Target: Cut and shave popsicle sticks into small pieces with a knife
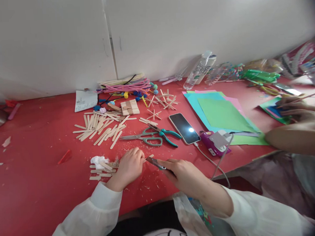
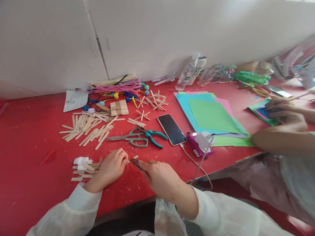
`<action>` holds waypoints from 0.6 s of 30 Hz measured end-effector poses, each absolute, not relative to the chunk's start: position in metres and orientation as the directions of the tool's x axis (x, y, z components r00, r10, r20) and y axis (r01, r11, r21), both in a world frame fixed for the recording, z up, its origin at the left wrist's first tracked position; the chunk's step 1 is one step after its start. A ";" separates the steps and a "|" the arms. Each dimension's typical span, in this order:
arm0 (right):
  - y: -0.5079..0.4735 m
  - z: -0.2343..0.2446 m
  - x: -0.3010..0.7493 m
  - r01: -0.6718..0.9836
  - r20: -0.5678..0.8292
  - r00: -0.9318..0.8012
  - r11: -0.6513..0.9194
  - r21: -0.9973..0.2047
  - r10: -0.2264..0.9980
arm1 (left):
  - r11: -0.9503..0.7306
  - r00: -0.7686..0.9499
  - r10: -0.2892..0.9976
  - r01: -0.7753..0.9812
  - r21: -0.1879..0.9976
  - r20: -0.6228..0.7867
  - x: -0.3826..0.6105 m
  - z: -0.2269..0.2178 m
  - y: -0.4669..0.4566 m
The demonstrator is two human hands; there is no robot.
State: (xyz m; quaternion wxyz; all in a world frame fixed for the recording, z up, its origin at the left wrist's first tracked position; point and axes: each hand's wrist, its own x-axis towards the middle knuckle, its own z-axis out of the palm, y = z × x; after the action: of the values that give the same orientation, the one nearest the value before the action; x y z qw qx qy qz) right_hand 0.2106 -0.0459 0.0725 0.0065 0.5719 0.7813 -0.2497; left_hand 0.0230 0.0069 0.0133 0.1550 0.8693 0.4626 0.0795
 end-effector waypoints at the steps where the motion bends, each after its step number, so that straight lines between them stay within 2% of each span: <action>1: -0.046 0.073 0.210 0.901 -0.298 -0.342 0.221 -0.374 0.891 | -0.513 0.546 0.838 0.786 0.346 0.002 0.021 0.014 0.008; 8: -0.047 0.070 0.211 0.878 -0.247 -0.363 0.241 -0.413 0.898 | -0.373 0.397 0.918 0.845 0.382 0.017 0.007 0.020 0.016; 14: -0.047 0.072 0.210 0.891 -0.279 -0.362 0.243 -0.383 0.889 | -0.489 0.548 0.837 0.752 0.442 -0.007 0.010 0.022 0.011; 18: -0.046 0.077 0.210 0.898 -0.274 -0.383 0.285 -0.336 0.882 | -0.497 0.569 0.822 0.736 0.460 -0.020 0.014 0.018 0.009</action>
State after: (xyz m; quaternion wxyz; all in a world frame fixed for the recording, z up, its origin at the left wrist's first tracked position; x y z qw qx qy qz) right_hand 0.2097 -0.0464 0.0773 0.0171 0.5554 0.8013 -0.2217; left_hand 0.0136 0.0095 0.0183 0.2141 0.8593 0.4533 0.1012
